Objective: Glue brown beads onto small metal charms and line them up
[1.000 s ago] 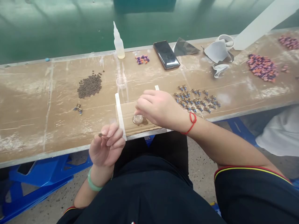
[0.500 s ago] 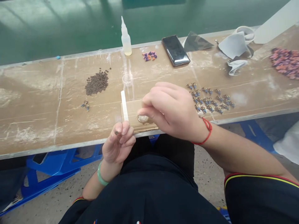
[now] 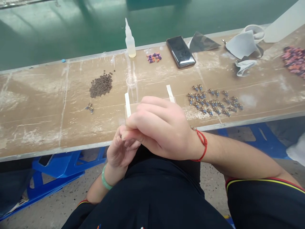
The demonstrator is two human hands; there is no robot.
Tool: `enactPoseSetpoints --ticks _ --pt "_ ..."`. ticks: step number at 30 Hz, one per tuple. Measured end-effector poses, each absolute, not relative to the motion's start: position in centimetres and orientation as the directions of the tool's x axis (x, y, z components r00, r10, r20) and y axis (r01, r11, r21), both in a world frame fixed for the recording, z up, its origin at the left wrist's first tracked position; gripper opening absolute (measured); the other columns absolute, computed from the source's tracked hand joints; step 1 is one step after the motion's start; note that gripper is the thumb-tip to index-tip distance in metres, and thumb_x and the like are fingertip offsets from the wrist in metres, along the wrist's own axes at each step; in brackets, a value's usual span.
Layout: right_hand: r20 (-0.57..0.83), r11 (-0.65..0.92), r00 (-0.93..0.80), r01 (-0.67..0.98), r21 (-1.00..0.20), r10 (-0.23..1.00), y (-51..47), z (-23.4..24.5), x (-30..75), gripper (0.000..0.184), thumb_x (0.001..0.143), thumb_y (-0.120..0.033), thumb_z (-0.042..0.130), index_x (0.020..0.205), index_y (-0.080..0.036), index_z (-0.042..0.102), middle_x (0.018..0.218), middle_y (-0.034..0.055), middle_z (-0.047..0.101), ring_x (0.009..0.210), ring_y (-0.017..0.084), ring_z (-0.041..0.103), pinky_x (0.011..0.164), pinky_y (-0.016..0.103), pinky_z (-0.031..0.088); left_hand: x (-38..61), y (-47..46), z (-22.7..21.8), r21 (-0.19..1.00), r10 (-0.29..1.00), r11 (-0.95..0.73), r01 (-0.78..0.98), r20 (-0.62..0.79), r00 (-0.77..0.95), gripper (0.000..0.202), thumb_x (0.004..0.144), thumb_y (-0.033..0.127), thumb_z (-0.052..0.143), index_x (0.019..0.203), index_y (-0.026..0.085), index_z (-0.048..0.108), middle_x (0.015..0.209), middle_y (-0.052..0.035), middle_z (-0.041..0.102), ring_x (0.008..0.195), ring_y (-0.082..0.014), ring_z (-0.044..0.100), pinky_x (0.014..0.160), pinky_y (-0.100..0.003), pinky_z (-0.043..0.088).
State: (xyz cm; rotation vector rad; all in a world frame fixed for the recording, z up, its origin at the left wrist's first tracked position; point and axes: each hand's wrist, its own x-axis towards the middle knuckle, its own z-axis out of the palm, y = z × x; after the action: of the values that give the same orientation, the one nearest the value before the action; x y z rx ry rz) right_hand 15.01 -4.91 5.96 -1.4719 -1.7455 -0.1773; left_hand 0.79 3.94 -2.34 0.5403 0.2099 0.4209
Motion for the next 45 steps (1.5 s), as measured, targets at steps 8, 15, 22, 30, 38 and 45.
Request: enactPoseSetpoints --ticks 8,15,22,30,38,45 --pt "0.642 0.342 -0.003 0.848 -0.405 0.767 -4.9 6.2 14.9 0.021 0.107 -0.022 0.048 0.086 -0.021 0.053 0.07 -0.001 0.058 0.063 0.013 0.05 0.061 0.03 0.046 0.7 3.8 -2.2 0.608 0.469 0.735 -0.3 -0.136 0.873 0.042 0.07 0.045 0.088 0.064 0.018 0.056 0.064 0.0054 0.043 0.048 -0.0036 0.025 0.044 -0.02 0.021" --pt "0.565 0.367 0.018 0.743 -0.56 0.825 -4.9 6.4 15.2 0.019 0.105 -0.023 0.055 0.087 -0.021 0.059 0.071 -0.0032 0.061 0.068 0.011 0.058 0.067 0.026 0.049 0.7 3.8 -2.4 0.569 0.452 0.764 -0.302 -0.138 0.881 0.032 0.074 0.039 0.086 0.072 0.018 0.063 0.069 0.0054 0.044 0.049 -0.0021 0.024 0.045 -0.018 0.025" --pt "0.617 0.389 0.024 0.757 -0.525 0.786 -4.7 6.0 15.4 0.019 0.105 -0.021 0.056 0.087 -0.02 0.063 0.072 -0.0019 0.064 0.063 0.011 0.058 0.067 0.027 0.05 0.9 3.6 -2.2 0.511 0.387 0.816 -0.269 -0.138 0.912 0.025 0.073 0.035 0.087 0.074 0.02 0.067 0.069 0.0045 0.045 0.051 -0.0043 0.024 0.043 -0.017 0.024" --pt "0.656 0.335 0.17 0.75 -0.57 0.735 -5.7 6.3 16.2 0.029 0.107 -0.03 0.05 0.083 -0.023 0.063 0.065 -0.0006 0.057 0.059 0.014 0.052 0.06 0.031 0.046 1.0 3.7 -2.0 0.467 0.34 0.844 -0.262 -0.09 0.936 0.027 0.072 0.039 0.087 0.071 0.022 0.067 0.069 0.0043 0.04 0.05 -0.0054 0.019 0.039 -0.017 0.019" --pt "0.643 0.111 0.177 0.918 -0.381 0.745 -6.2 1.9 18.8 0.022 0.1 -0.024 0.062 0.079 -0.019 0.062 0.065 -0.0002 0.058 0.061 0.015 0.051 0.06 0.029 0.042 0.8 4.0 -2.7 0.405 0.299 0.873 -0.27 -0.008 0.954 0.013 0.08 0.032 0.082 0.08 0.023 0.072 0.072 0.0037 0.042 0.051 -0.0057 0.018 0.04 -0.017 0.021" --pt "0.596 0.071 0.17 0.931 -0.358 0.785 -6.2 -0.2 19.8 0.026 0.102 -0.029 0.061 0.079 -0.017 0.065 0.067 0.0004 0.061 0.063 0.014 0.054 0.06 0.027 0.043 1.0 4.1 -3.0 0.415 0.288 0.874 -0.251 -0.028 0.957 0.012 0.081 0.031 0.081 0.081 0.023 0.072 0.072 0.0039 0.042 0.051 -0.0058 0.018 0.041 -0.017 0.023"
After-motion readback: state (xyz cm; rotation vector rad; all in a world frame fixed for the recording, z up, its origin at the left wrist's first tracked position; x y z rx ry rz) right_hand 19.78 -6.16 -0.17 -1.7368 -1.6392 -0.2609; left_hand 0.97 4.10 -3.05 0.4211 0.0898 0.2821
